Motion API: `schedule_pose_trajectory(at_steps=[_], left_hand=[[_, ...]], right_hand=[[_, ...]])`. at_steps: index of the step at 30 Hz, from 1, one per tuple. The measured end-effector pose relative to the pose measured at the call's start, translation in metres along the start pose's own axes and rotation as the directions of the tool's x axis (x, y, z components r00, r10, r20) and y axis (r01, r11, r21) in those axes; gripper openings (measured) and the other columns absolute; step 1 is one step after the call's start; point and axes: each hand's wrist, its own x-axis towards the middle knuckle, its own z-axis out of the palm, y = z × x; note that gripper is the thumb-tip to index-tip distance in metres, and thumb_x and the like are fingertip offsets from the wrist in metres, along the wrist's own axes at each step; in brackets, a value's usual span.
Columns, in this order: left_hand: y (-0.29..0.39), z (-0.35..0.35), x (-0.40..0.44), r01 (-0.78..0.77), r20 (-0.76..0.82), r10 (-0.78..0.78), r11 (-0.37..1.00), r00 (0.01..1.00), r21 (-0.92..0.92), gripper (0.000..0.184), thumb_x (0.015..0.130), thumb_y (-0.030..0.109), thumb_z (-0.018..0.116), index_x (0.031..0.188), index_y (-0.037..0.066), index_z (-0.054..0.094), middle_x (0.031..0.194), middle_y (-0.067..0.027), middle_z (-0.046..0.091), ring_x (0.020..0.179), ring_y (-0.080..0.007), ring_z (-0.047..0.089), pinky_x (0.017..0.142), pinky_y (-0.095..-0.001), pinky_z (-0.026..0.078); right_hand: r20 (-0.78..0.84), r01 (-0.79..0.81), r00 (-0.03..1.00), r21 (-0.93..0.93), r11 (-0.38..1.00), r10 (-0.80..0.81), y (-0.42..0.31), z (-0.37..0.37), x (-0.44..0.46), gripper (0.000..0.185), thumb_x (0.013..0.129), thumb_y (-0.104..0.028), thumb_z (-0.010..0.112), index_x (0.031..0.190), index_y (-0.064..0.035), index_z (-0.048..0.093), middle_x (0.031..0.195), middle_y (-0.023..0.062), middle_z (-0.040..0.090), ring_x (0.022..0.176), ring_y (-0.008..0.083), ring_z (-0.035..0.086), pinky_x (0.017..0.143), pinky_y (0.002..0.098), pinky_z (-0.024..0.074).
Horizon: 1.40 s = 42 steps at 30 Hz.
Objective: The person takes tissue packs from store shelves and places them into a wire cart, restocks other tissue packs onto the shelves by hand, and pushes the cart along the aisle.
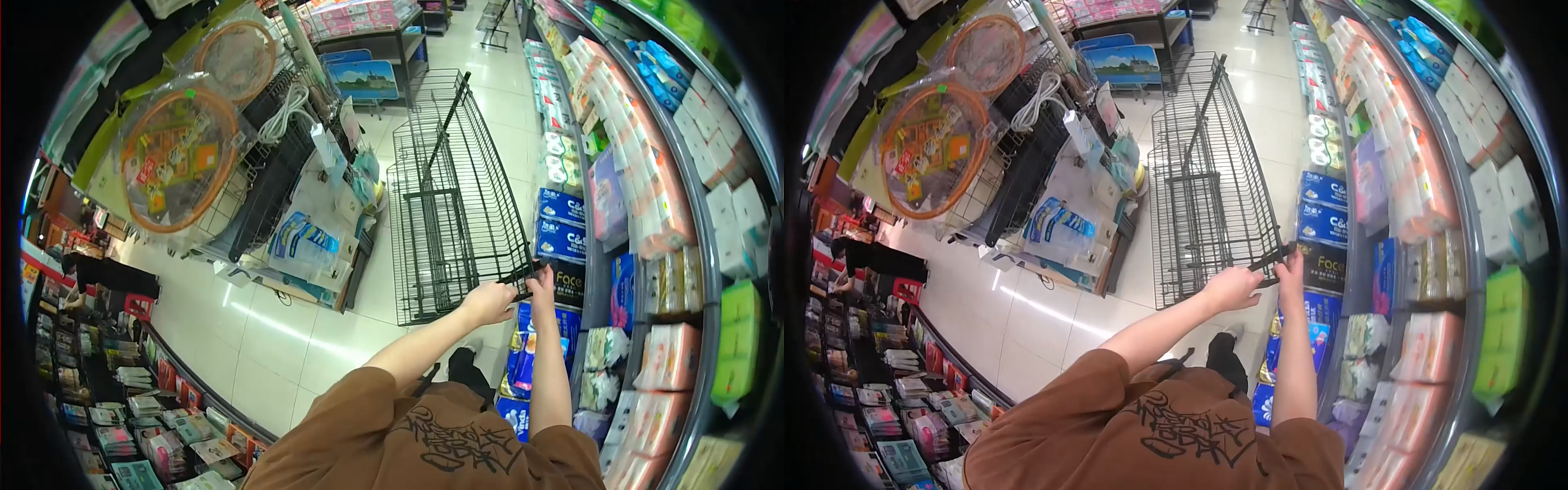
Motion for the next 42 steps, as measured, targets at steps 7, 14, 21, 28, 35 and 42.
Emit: schedule_pose_trajectory(at_steps=[7,14,21,28,35,42], left_hand=[[0.032,0.035,-0.124,-0.076,-0.036,0.075,0.997,0.997,-0.023,0.024,0.078,0.026,0.067,0.086,0.003,0.062,0.075,-0.0185,0.068,0.072,-0.0364,0.068,0.066,-0.0476,0.056],[0.062,0.036,-0.252,-0.126,0.077,0.122,0.991,0.99,0.048,0.025,0.08,0.029,0.066,0.09,0.006,0.065,0.074,-0.017,0.068,0.071,-0.0364,0.068,0.066,-0.0493,0.055],[0.117,0.058,-0.335,-0.082,0.064,0.07,0.972,0.995,0.219,0.028,0.08,0.036,0.068,0.094,0.012,0.067,0.072,-0.015,0.068,0.07,-0.0343,0.068,0.064,-0.0475,0.055],[0.182,0.106,-0.401,0.001,-0.019,0.007,0.922,1.0,0.387,0.041,0.086,0.048,0.065,0.078,0.008,0.066,0.066,-0.0169,0.066,0.064,-0.0368,0.067,0.059,-0.047,0.053],[0.232,0.14,-0.461,-0.01,0.019,0.002,0.902,1.0,0.432,0.04,0.091,0.046,0.06,0.081,0.008,0.067,0.066,-0.0177,0.066,0.065,-0.0382,0.067,0.059,-0.0485,0.053],[0.261,0.147,-0.508,-0.094,0.138,0.052,0.943,0.989,0.319,0.028,0.091,0.036,0.06,0.085,0.01,0.067,0.069,-0.0172,0.067,0.065,-0.0382,0.067,0.059,-0.0494,0.054]], right_hand=[[-0.077,-0.048,0.996,0.037,0.998,0.051,0.016,0.01,-0.148,0.061,0.087,-0.003,0.055,0.144,-0.009,0.033,0.141,0.0041,0.048,0.1,0.0135,0.053,0.081,0.0284,0.0449],[-0.062,-0.076,0.995,-0.047,0.996,0.073,0.025,0.036,-0.289,0.067,0.086,0.002,0.055,0.147,-0.0118,0.03,0.14,0.0069,0.046,0.115,0.0188,0.052,0.087,0.031,0.0472],[-0.089,0.04,0.994,-0.219,0.975,-0.061,0.038,0.034,-0.391,0.074,0.079,-0.009,0.062,0.146,-0.0024,0.031,0.131,0.017,0.05,0.111,0.026,0.057,0.089,0.0351,0.0501],[-0.145,0.032,0.988,-0.108,0.994,-0.047,0.067,0.014,-0.478,0.08,0.08,-0.006,0.064,0.15,-0.0058,0.025,0.137,0.0157,0.048,0.118,0.0277,0.055,0.096,0.0387,0.0472],[-0.226,0.032,0.973,-0.081,0.996,-0.049,0.058,-0.003,-0.577,0.079,0.079,-0.006,0.062,0.149,-0.0044,0.026,0.134,0.0187,0.053,0.117,0.0308,0.057,0.097,0.0379,0.0469],[-0.253,0.034,0.967,-0.008,0.999,-0.035,0.072,-0.019,-0.638,0.081,0.08,-0.009,0.065,0.15,-0.006,0.025,0.143,0.0176,0.046,0.126,0.0294,0.051,0.098,0.039,0.047]])
